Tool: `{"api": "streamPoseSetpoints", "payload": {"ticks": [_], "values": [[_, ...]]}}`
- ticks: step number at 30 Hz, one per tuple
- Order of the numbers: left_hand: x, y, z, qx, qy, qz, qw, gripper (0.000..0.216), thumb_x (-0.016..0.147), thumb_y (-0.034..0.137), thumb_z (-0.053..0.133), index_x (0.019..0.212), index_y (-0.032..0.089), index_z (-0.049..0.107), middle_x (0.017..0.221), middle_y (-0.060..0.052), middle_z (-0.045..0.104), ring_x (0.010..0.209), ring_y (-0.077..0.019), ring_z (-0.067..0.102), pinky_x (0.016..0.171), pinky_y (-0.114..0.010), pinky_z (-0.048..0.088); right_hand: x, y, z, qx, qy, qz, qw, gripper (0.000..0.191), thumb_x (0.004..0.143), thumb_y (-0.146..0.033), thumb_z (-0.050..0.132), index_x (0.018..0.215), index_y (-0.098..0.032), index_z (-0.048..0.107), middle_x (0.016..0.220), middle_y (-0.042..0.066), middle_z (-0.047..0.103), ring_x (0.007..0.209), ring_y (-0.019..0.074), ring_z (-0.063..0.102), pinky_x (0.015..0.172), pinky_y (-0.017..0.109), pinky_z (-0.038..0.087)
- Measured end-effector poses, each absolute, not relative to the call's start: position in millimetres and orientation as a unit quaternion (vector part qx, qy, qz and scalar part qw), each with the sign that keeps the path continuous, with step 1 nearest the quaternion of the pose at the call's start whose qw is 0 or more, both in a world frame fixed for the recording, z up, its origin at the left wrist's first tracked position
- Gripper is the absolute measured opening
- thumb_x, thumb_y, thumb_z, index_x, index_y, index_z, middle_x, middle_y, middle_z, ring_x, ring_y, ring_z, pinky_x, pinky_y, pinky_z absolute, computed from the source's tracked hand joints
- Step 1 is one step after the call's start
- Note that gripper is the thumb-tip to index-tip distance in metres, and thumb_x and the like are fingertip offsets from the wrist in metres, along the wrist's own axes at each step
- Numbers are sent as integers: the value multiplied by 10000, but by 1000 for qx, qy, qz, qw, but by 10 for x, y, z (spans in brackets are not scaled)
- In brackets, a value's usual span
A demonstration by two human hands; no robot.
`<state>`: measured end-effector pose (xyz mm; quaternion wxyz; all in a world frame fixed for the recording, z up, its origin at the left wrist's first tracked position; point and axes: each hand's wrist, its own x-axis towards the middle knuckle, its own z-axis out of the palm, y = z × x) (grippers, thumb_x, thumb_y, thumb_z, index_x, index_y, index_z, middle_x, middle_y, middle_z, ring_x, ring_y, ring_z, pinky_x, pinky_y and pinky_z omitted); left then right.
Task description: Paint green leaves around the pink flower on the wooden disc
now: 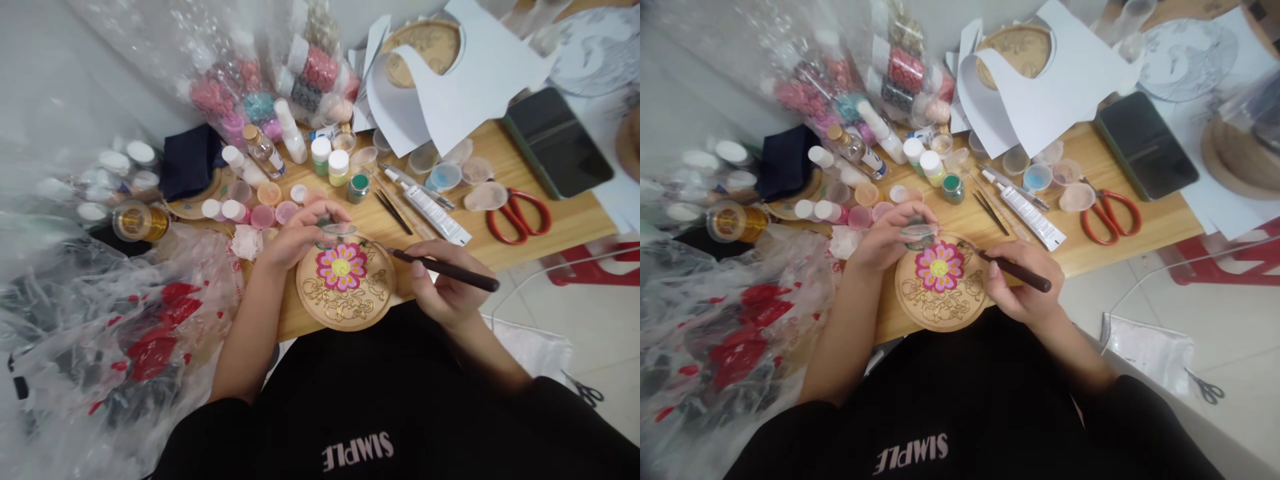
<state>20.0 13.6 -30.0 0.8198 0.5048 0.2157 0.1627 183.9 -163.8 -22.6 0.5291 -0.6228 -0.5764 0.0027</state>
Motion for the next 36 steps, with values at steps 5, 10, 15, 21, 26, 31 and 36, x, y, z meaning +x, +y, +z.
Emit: {"api": "streamPoseSetpoints", "payload": {"ticks": [5,10,15,21,26,31,36], "values": [[196,136,-298,501,220,161,821,286,603,250,768,871,167,710,836,-19,650,789,-147,604,644,-253,450,1842,-1700,-341,-629,-497,32,597,161,835,-179,664,983,-229,700,813,14,729,675,159,715,575,282,576],[209,113,-264,478,214,184,832,262,628,233,758,873,166,694,847,-15,654,795,-143,629,711,-268,483,1794,-1615,-245,-604,-378,25,701,71,856,-223,670,900,-203,722,709,-4,666,556,138,659,494,279,539],[227,90,-233,446,195,228,843,268,647,228,737,905,177,688,872,-3,653,833,-159,676,768,-288,503,1702,-1508,-104,-562,-400,38,723,116,853,-238,664,948,-217,726,771,10,694,594,154,670,489,296,551],[217,87,-211,431,202,245,845,319,654,282,708,941,153,662,890,-22,656,842,-164,669,777,-290,501,1614,-1377,-45,-549,-580,50,599,276,809,-122,646,1064,-222,678,886,27,750,772,171,724,667,300,607],[213,76,-210,429,195,233,850,328,681,316,686,967,160,653,953,-37,652,882,-179,672,783,-294,513,1584,-1294,0,-554,-626,23,548,249,802,-110,626,1027,-211,666,845,31,750,741,166,725,670,287,606],[225,75,-221,425,189,232,854,324,670,314,697,958,169,663,965,-39,649,887,-174,653,777,-292,517,1581,-1301,7,-563,-616,24,551,234,817,-130,616,1021,-237,660,810,16,743,713,172,723,636,303,606],[228,64,-207,431,192,231,851,314,677,311,694,955,171,655,961,-43,637,913,-174,628,803,-295,505,1578,-1304,20,-565,-627,18,536,254,813,-111,629,1034,-227,680,818,22,756,699,163,723,632,287,606]]}}
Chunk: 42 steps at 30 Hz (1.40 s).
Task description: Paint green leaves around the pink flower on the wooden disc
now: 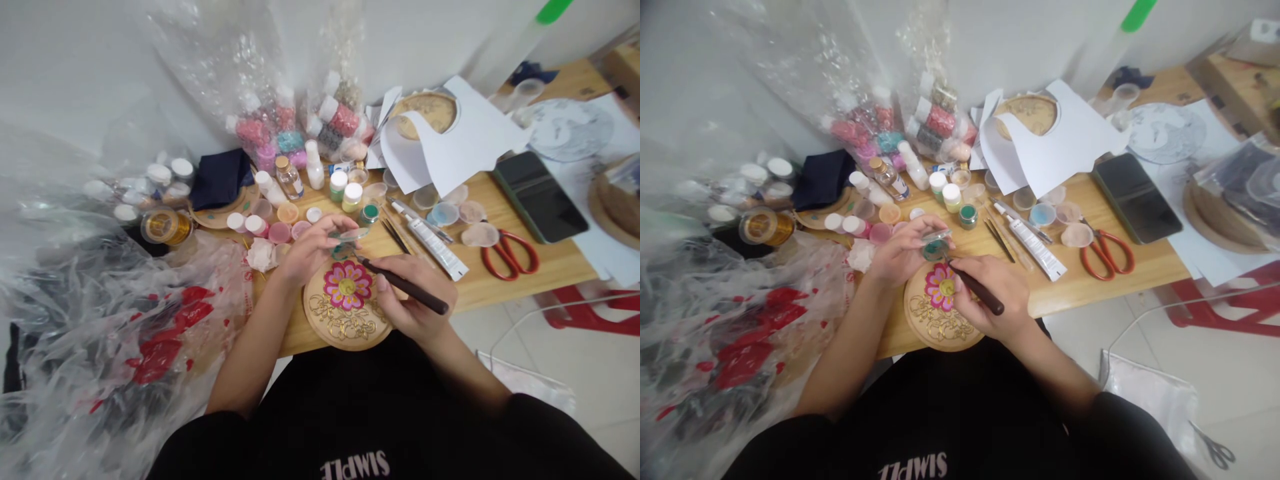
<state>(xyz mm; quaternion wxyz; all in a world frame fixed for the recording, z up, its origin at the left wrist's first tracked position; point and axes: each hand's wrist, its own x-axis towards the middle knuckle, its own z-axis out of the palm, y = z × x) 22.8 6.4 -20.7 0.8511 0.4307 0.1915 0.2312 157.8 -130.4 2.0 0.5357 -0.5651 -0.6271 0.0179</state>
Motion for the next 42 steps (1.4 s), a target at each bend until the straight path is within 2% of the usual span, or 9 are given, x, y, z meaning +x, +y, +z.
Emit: {"api": "streamPoseSetpoints", "payload": {"ticks": [8,13,25,30,37,42], "values": [[238,55,-206,410,192,220,864,311,647,292,716,934,181,669,944,-29,643,882,-169,642,811,-300,503,1565,-1318,-31,-582,-589,1,561,247,814,-133,691,1044,-223,708,826,29,779,694,164,737,614,278,610],[236,52,-220,423,199,218,857,327,644,292,716,946,181,664,947,-23,630,894,-161,632,847,-306,491,1559,-1285,-38,-594,-588,-18,549,188,829,-172,705,1007,-232,718,809,21,786,668,170,742,581,281,614],[238,47,-207,429,189,216,857,325,656,285,698,958,183,632,961,-30,632,893,-180,642,876,-350,491,1547,-1300,-42,-613,-570,-40,546,212,817,-174,721,1018,-240,719,820,19,793,667,178,754,571,278,629],[246,44,-211,405,197,220,865,330,627,280,727,933,177,662,938,-21,624,903,-179,641,872,-341,488,1530,-1270,-53,-619,-551,-37,559,174,798,-183,753,965,-224,729,794,20,794,632,168,747,537,257,615],[243,45,-237,437,197,242,843,295,652,281,684,931,182,673,977,-36,627,975,-187,600,929,-337,464,1494,-1265,-180,-634,-469,47,613,147,811,-200,744,954,-235,747,850,6,797,662,159,754,600,274,644],[242,50,-242,439,199,234,844,279,654,291,689,914,192,658,988,-41,636,962,-193,602,908,-342,467,1487,-1299,-234,-649,-395,122,638,114,834,-278,731,919,-203,739,827,28,791,664,173,760,575,291,653]]}}
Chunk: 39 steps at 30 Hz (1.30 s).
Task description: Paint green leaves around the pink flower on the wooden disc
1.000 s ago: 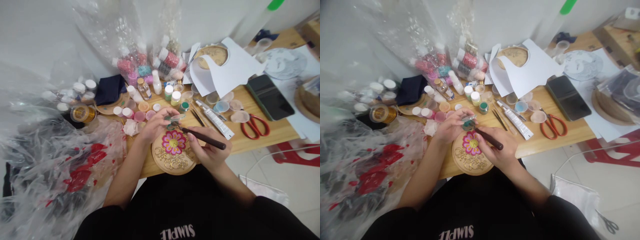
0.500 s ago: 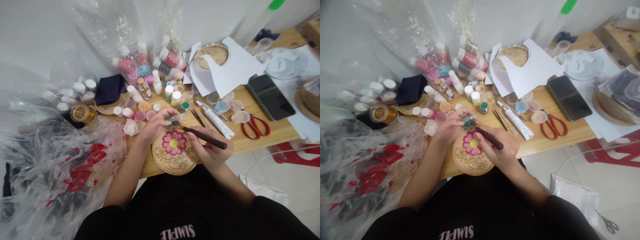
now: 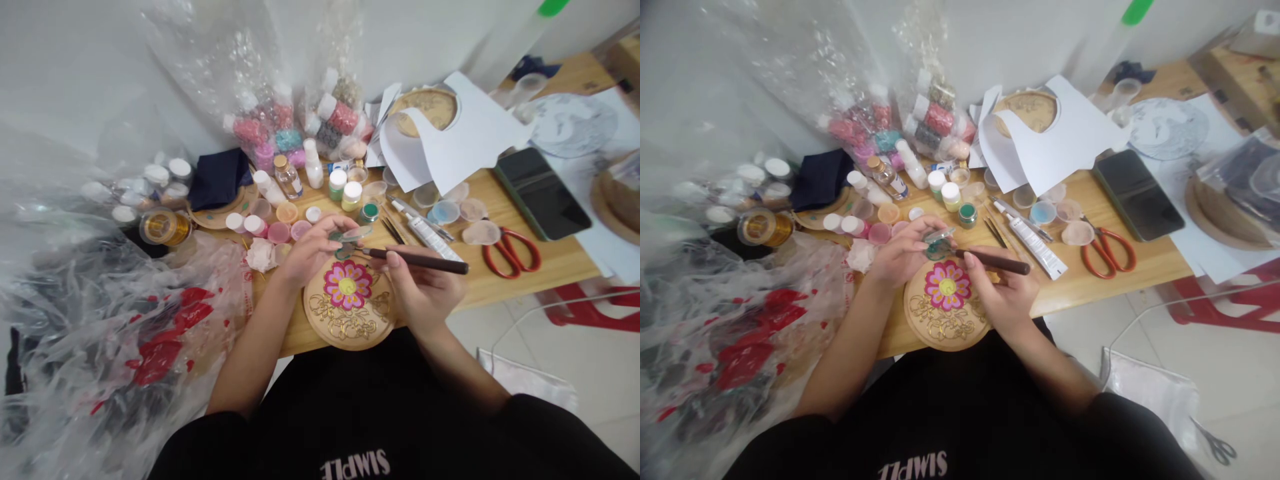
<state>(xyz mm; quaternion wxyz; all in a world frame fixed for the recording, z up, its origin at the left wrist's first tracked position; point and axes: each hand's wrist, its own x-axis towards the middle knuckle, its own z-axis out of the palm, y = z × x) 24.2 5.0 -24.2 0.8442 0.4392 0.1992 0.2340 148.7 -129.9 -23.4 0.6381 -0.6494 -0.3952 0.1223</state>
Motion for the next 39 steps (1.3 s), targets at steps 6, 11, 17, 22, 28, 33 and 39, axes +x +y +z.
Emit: {"api": "streamPoseSetpoints", "payload": {"ticks": [6,11,17,22,28,33,39], "values": [[249,49,-219,414,203,224,858,310,642,276,707,931,175,658,952,-33,646,895,-182,644,876,-351,489,1516,-1299,-162,-615,-352,139,692,94,834,-257,737,906,-197,738,741,16,784,606,183,750,545,301,642],[243,63,-247,408,201,235,859,306,642,258,702,933,176,662,905,-25,663,873,-175,657,852,-342,496,1592,-1395,-85,-614,-308,133,715,101,836,-281,739,874,-187,736,670,2,765,579,189,743,532,313,634],[248,82,-277,407,204,237,858,299,636,241,710,923,167,673,869,-20,692,840,-160,666,764,-289,482,1744,-1588,-140,-644,-313,86,692,77,824,-253,748,837,-178,741,624,-8,739,543,175,723,497,289,599],[261,74,-250,404,207,243,857,284,636,226,689,910,155,671,858,-22,697,817,-153,664,766,-284,480,1792,-1718,-285,-674,-362,73,639,66,820,-219,745,875,-183,737,680,7,747,590,175,731,525,294,600],[265,67,-237,409,202,243,856,276,635,201,675,908,157,676,837,-17,702,812,-150,658,756,-281,473,1805,-1812,-421,-700,-434,42,565,123,815,-201,740,937,-218,742,848,35,784,708,192,758,620,336,624],[258,63,-251,408,194,247,857,276,640,204,671,913,160,664,858,-18,686,826,-155,663,760,-289,476,1814,-1790,-426,-678,-482,20,556,185,802,-152,739,963,-242,745,841,8,782,679,167,749,607,300,610],[263,70,-254,414,200,244,854,288,626,195,666,912,157,663,854,-19,683,820,-149,658,764,-285,487,1818,-1766,-392,-649,-514,2,561,274,779,-100,740,1017,-236,735,843,7,777,681,153,745,601,272,608]]}}
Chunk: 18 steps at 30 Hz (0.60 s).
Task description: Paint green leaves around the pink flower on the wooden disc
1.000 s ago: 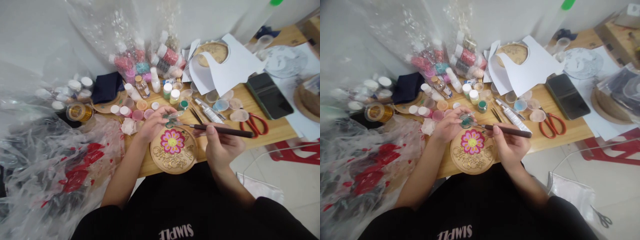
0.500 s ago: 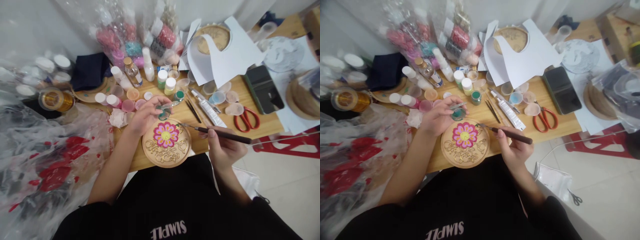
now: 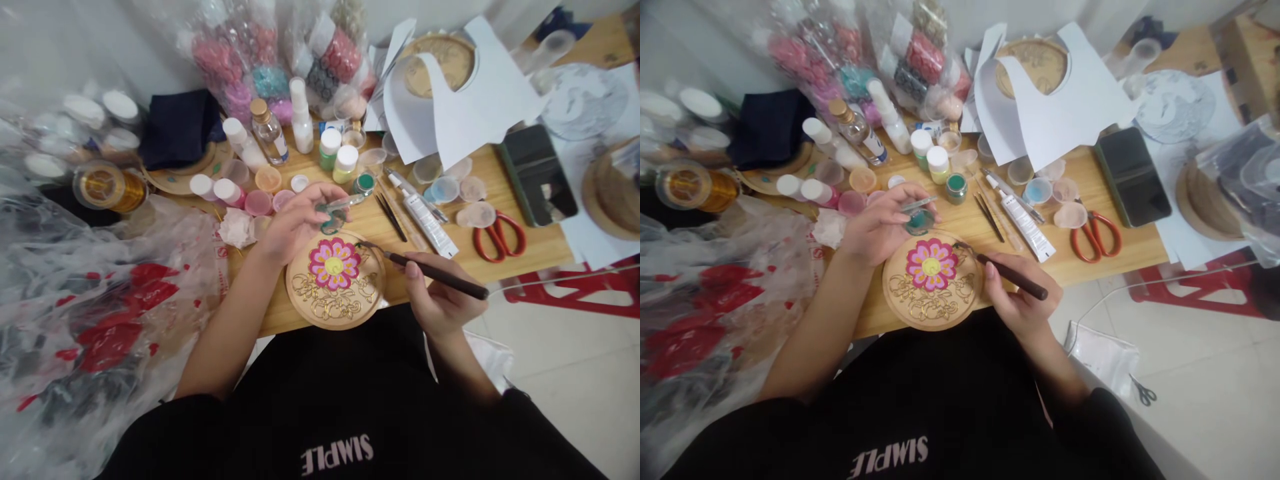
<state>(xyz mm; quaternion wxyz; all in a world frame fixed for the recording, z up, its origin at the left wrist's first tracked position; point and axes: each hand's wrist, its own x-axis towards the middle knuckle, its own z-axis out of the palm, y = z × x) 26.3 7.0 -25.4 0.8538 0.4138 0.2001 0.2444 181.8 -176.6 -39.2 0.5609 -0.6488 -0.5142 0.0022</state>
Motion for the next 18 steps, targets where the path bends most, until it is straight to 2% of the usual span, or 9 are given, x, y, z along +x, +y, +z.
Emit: {"api": "streamPoseSetpoints", "payload": {"ticks": [18], "values": [[270,64,-232,420,205,248,849,301,618,189,654,917,155,649,846,-19,690,811,-142,653,756,-286,474,1828,-1777,-321,-662,-536,-9,524,236,788,-128,728,997,-240,729,811,1,766,663,160,739,586,278,603]]}}
